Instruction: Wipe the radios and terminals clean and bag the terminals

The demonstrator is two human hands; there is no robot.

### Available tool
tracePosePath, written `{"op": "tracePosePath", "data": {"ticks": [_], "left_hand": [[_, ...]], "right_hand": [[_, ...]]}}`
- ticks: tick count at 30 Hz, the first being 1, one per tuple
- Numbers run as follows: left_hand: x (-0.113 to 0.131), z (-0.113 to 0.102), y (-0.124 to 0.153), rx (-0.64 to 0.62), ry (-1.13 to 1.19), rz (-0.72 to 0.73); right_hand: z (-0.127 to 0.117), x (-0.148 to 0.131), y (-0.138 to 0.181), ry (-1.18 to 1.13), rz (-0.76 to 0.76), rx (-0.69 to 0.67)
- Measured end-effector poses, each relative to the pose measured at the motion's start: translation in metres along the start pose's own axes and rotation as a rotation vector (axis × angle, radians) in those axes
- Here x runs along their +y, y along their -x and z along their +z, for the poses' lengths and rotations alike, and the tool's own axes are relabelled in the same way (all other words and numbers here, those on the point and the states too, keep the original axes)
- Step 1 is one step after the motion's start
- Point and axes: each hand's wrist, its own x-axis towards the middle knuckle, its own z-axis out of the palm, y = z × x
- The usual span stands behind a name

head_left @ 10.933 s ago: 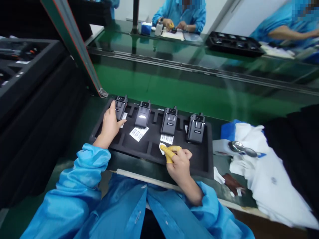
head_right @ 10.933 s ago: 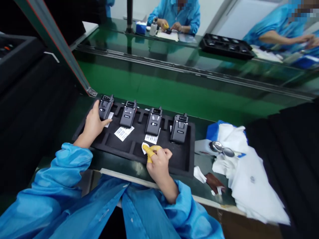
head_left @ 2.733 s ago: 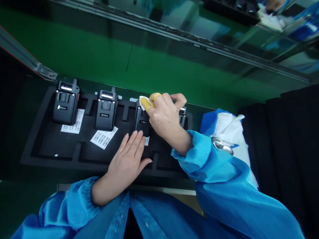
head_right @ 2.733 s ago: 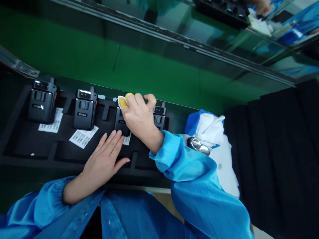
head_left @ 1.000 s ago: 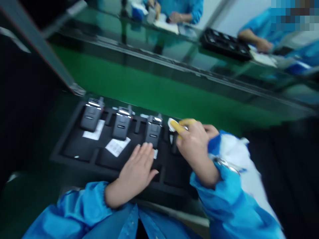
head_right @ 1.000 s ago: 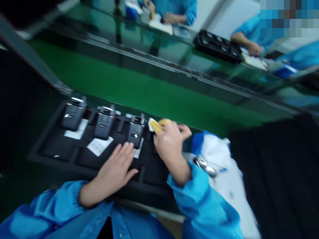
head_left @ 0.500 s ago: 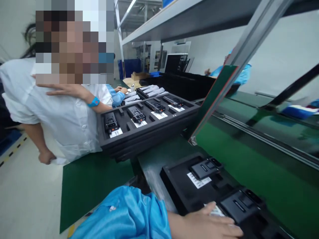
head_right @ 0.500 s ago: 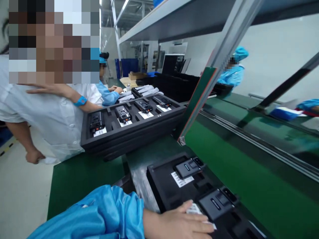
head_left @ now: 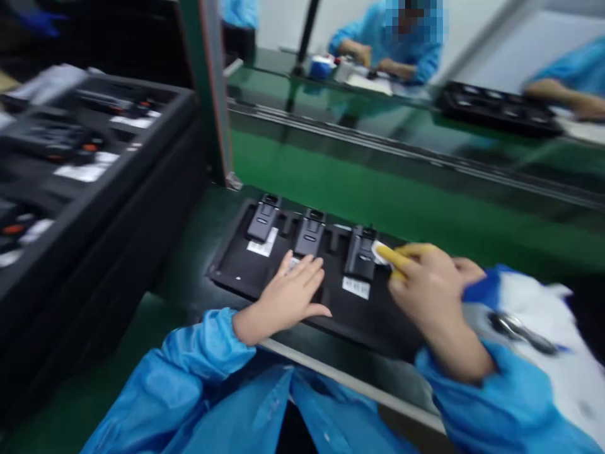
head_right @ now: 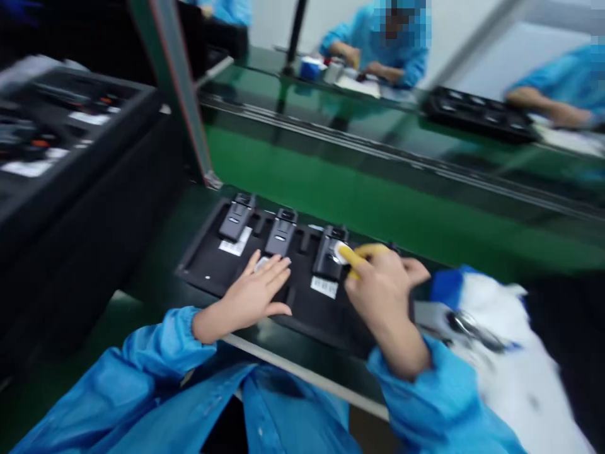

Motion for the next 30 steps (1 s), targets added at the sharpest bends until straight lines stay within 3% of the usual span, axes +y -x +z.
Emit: {"op": "tracePosePath", "data": {"ticks": [3,9,16,22,30], "left_hand": [[-0.001,0.004,-0.006,-0.008,0.018,0.033],[-0.010,-0.005,-0.008,-0.058,-0.006,-0.010],[-0.019,0.001,-0.005,-0.026,-0.020,-0.035],[-0.016,0.001,-0.004,-0.029,0.047,-0.060],[-0.017,0.002,-0.002,0.048,0.015,-0.041]], "right_hand": [[0.002,0.008,-0.001,0.099,0.021,-0.107],[0.034,-0.020,-0.038,0.081,0.048,-0.232],[0.066,-0.058,-0.061,0.067,-0.175,-0.331],[0.071,-0.047,-0.051,0.174,-0.211,-0.264],[0.059,-0.031,-0.052,0.135,-0.097,-0.191]]}}
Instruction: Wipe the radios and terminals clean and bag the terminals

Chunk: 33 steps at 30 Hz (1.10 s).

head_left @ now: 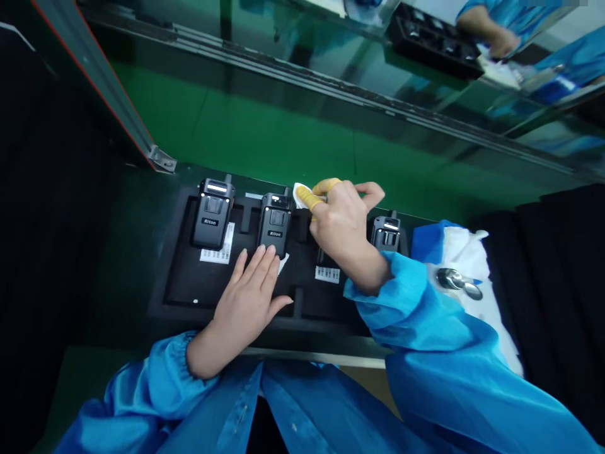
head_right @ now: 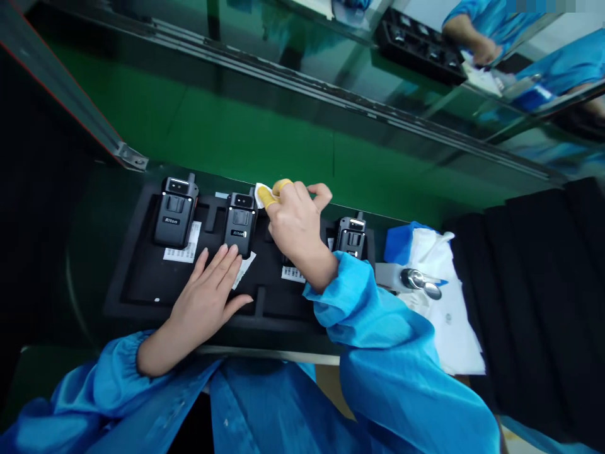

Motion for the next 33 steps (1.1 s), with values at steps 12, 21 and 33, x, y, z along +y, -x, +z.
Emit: {"op": "tracePosePath", "data": {"ticks": [12,21,33], "left_hand": [[0.002,0.000,-0.001,-0.026,0.005,-0.024],[0.002,0.000,0.000,-0.020,0.027,-0.023],[0.003,-0.003,-0.004,-0.066,-0.001,-0.033]], "right_hand": [[0.002,0.007,-0.004,-0.112,-0.180,-0.200],[0.000,-0.008,-0.007,-0.108,-0.081,-0.065],[0.006,-0.012,0.004,-0.034,-0.130,-0.049]]}}
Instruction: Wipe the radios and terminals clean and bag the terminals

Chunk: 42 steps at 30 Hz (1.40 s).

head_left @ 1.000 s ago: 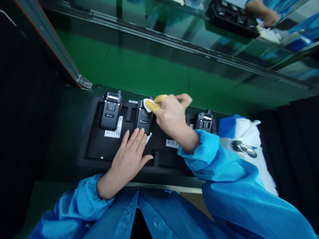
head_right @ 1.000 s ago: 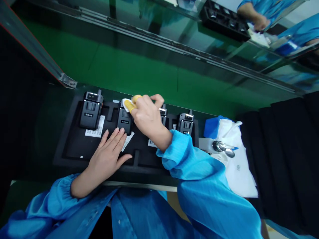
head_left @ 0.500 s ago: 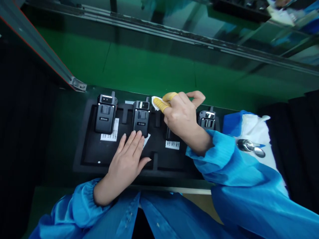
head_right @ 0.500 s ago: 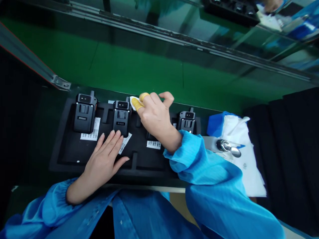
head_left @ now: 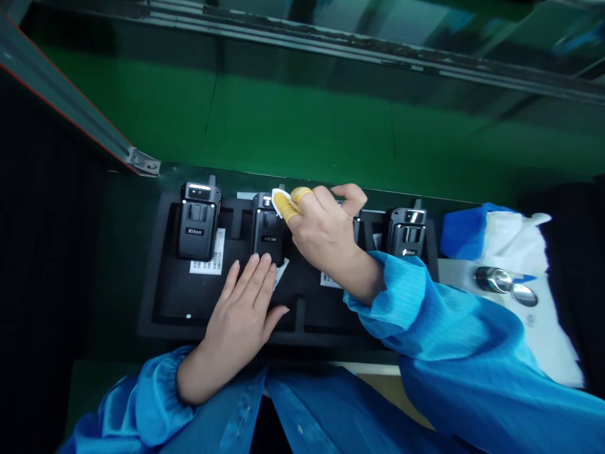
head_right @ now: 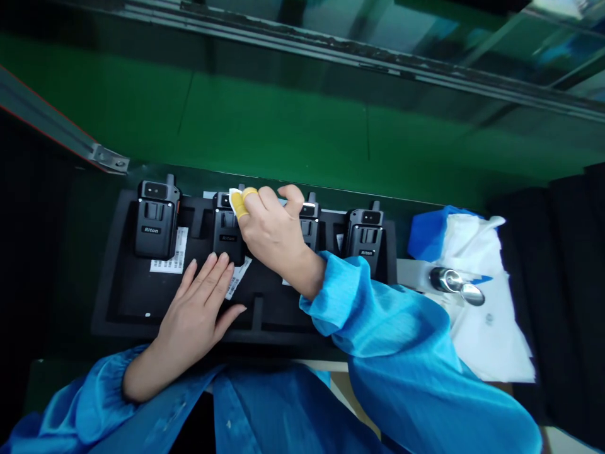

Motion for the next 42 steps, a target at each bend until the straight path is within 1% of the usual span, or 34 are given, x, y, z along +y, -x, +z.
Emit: {"op": "tracePosePath", "data": {"ticks": [4,7,9,11,14,17,20,23,25,26,28,31,34,37,39,42], "left_hand": [[0.000,0.000,0.001,-0.006,0.006,-0.010],[0.000,-0.001,0.001,0.001,-0.010,0.001],[0.000,0.000,0.001,0.004,-0.017,0.007],[0.000,0.000,0.001,0.011,-0.020,0.009],[0.000,0.001,0.001,0.019,-0.023,0.008],[0.000,0.001,0.001,0.027,-0.035,0.012],[-0.001,0.001,0.000,0.031,-0.051,0.023],[-0.001,0.000,0.000,0.029,-0.049,0.028],[-0.001,-0.001,0.001,0.035,-0.037,0.028],[-0.001,-0.001,0.002,0.045,-0.028,0.029],[0.000,-0.001,0.003,0.070,-0.006,0.033],[0.001,0.001,0.005,0.100,0.011,0.046],[0.001,0.002,0.004,0.115,0.009,0.050],[0.000,0.002,0.004,0.105,0.010,0.041],[0.000,0.002,0.004,0.090,0.018,0.036],[-0.001,0.003,0.005,0.085,0.030,0.033]], "right_hand": [[0.001,0.011,0.011,-0.006,0.092,-0.022],[0.001,0.018,0.015,0.035,0.167,0.031],[-0.001,0.016,0.011,0.042,0.177,0.061],[-0.002,0.009,0.003,0.022,0.144,0.070],[0.000,-0.005,-0.013,-0.035,0.046,0.055],[0.004,-0.008,-0.018,-0.039,-0.019,0.073],[0.005,0.006,-0.006,0.012,-0.028,0.125],[-0.001,0.020,0.014,0.023,0.074,0.113],[-0.008,0.021,0.025,0.016,0.141,0.109],[-0.011,0.019,0.029,0.010,0.144,0.117],[-0.016,0.007,0.034,0.001,0.078,0.171],[-0.016,-0.014,0.033,-0.004,-0.090,0.264],[-0.011,-0.028,0.028,-0.008,-0.191,0.278],[-0.009,-0.031,0.027,0.001,-0.215,0.231],[-0.010,-0.028,0.031,0.030,-0.197,0.209],[-0.012,-0.020,0.041,0.084,-0.167,0.211]]}}
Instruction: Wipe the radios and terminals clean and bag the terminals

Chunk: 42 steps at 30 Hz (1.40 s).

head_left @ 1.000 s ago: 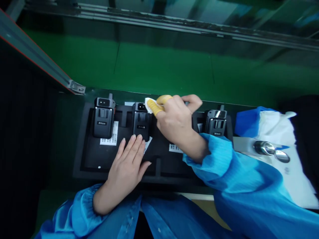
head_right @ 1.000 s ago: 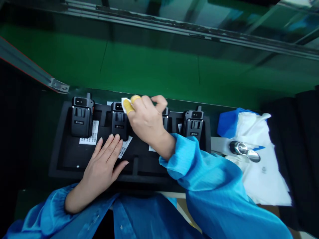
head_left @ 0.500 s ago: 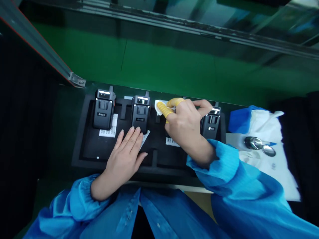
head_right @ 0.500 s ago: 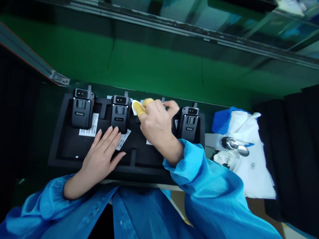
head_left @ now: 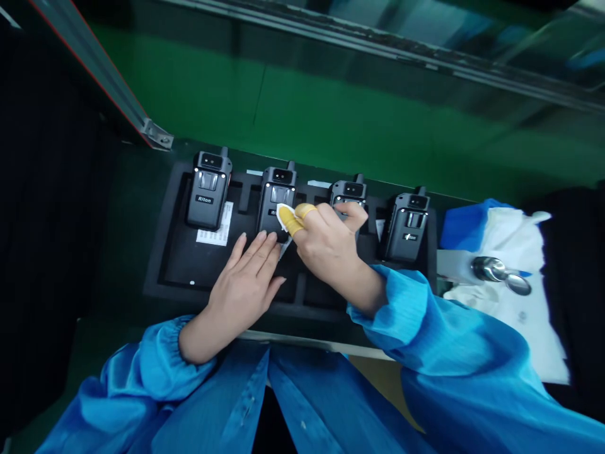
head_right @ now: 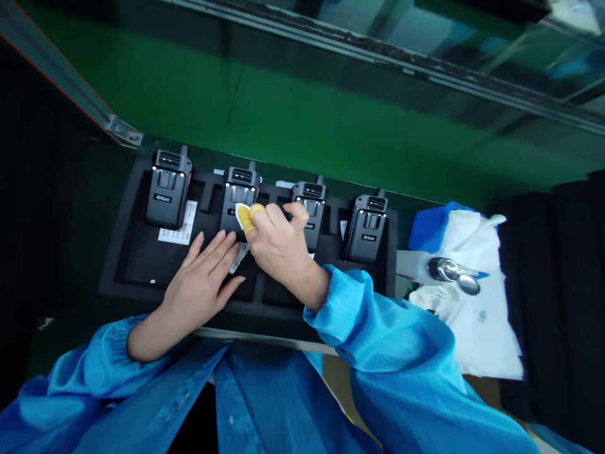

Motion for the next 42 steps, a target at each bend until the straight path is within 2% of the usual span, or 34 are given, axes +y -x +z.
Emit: {"op": "tracePosePath", "data": {"ticks": [4,7,11,15,18,21,24,27,30,33,38,42], "left_hand": [[0.000,0.001,0.001,0.019,0.005,0.005],[0.000,0.001,0.001,0.023,0.007,0.015],[-0.001,0.001,0.000,0.025,0.009,0.019],[-0.001,0.003,0.000,0.028,0.018,0.009],[0.000,0.002,0.000,0.019,0.039,0.006],[-0.003,-0.004,0.002,0.064,0.109,0.010],[-0.015,-0.016,0.006,0.155,0.146,-0.053],[-0.036,-0.027,0.014,0.211,0.056,-0.168],[-0.053,-0.029,0.020,0.181,-0.046,-0.238],[-0.059,-0.024,0.024,0.154,-0.086,-0.248],[-0.057,-0.021,0.027,0.142,-0.061,-0.278],[-0.058,-0.023,0.026,0.127,-0.042,-0.290]], "right_hand": [[-0.003,0.011,0.013,0.056,0.071,-0.033],[-0.006,0.011,0.012,0.076,0.153,-0.019],[-0.007,-0.004,-0.004,-0.018,0.062,0.038],[-0.001,-0.011,-0.004,-0.075,-0.005,-0.066],[0.000,0.002,0.009,-0.102,0.073,-0.179],[-0.002,0.020,0.009,-0.082,0.140,-0.228],[-0.003,0.026,-0.015,-0.097,0.175,-0.218],[0.002,0.016,-0.051,-0.143,0.175,-0.204],[0.016,0.000,-0.084,-0.172,0.126,-0.192],[0.034,-0.017,-0.108,-0.190,0.071,-0.172],[0.052,-0.038,-0.124,-0.138,-0.083,-0.099],[0.052,-0.035,-0.116,-0.051,-0.172,-0.018]]}}
